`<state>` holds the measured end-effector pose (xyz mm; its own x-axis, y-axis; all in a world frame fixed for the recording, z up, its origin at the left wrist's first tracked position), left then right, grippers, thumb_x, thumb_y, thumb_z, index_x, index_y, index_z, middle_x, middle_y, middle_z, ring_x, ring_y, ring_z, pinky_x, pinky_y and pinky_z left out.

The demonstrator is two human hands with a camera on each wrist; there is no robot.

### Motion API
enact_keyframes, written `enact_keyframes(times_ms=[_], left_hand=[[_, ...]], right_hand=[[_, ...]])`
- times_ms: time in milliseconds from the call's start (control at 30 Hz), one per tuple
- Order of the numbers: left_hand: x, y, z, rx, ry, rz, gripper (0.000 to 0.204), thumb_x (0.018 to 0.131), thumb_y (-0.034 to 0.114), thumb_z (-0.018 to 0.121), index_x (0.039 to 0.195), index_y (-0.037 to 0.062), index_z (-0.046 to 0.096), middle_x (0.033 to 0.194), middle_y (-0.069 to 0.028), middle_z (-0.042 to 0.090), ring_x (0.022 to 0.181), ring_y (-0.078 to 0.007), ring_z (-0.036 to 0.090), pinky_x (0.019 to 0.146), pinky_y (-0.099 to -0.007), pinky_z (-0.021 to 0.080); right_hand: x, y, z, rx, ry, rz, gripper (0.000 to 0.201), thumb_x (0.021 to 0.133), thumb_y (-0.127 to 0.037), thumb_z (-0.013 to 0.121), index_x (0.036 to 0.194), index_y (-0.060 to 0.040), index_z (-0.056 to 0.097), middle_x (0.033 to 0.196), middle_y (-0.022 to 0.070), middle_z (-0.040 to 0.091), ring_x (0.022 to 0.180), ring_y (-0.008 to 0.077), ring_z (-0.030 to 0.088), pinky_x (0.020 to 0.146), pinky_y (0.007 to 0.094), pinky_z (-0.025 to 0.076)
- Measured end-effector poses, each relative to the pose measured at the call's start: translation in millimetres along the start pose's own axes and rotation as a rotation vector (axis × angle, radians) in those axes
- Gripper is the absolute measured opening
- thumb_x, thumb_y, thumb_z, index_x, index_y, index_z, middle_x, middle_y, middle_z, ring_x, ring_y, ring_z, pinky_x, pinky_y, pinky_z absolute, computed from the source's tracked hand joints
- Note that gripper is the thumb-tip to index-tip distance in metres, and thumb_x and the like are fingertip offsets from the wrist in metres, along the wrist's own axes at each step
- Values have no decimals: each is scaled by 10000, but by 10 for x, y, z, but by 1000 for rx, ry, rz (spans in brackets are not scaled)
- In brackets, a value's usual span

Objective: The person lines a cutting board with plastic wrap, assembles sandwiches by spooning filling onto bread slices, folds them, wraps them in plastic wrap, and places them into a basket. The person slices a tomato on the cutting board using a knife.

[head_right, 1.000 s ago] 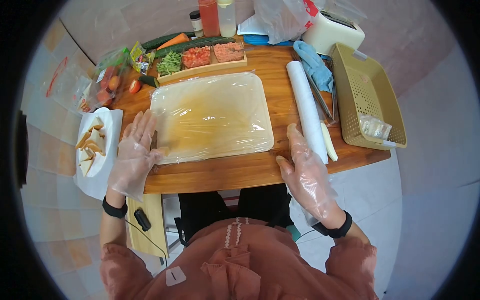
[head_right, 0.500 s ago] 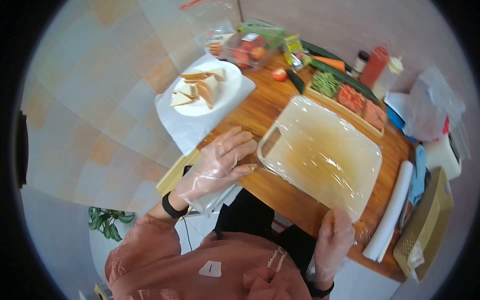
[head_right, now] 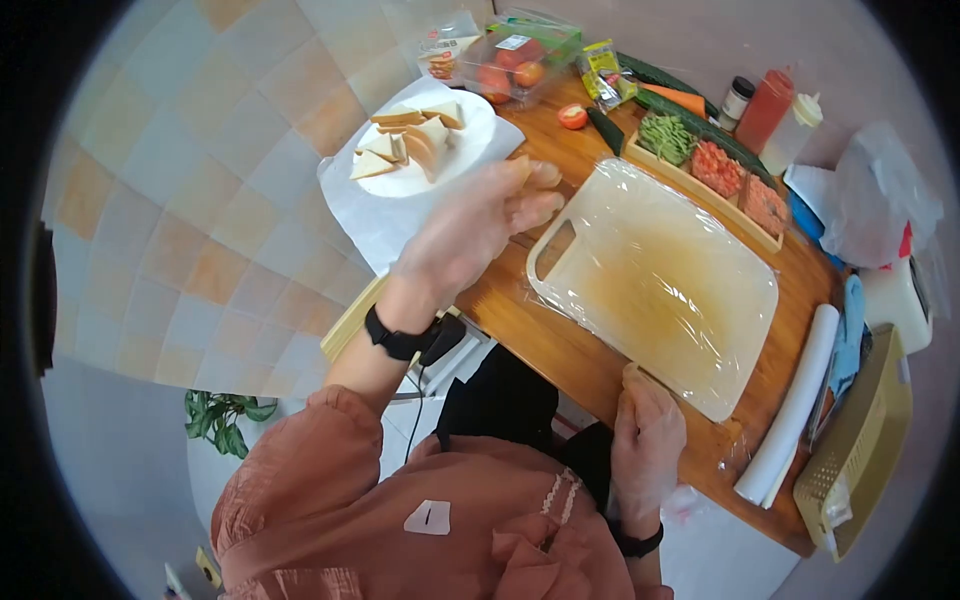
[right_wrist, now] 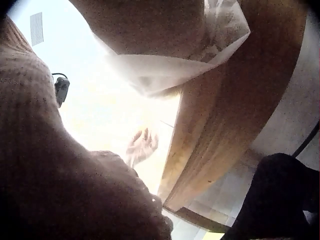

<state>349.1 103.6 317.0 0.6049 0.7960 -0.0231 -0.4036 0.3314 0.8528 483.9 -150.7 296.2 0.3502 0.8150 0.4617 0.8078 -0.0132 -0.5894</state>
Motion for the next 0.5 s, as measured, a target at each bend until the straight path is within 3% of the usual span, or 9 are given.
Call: enact_keyframes(times_ms=[267,367,500], left_hand=[[288,-271,396,-121,-40,-103,235,1077,192,484,1196,26,598,1180,-82,663,1029,-199,645,930,-305,493],[312,-302,451,-168,-87,-96,223,1072,181,483,1185,30,601,1167,-87,668,1011,-204,650,901,-303,502],[314,-295,437,-196,-86,-88,221,1066,172,488,1179,26,610,1143,-85,677,995,-200,652,878,-301,509]], right_hand=[[-17,-135,107,76,-29,-84,346,869,13,707,1200,-75,658,1153,132,712,1017,344,678,891,418,540],[-23,-456,305,120,-58,-309,396,819,-50,735,1204,-91,653,1153,114,665,1010,317,652,835,410,542],[81,-862,517,215,-144,-422,321,847,-84,721,1158,-80,643,1090,86,627,912,290,631,751,415,518]])
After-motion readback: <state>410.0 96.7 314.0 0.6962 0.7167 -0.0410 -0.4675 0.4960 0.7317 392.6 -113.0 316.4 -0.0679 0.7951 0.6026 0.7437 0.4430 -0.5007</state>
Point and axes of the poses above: each hand's wrist, its own x-axis towards the middle knuckle, its own z-axis out of the palm, y = z × x, the point moved 9 cm from there along x, towards the middle knuckle
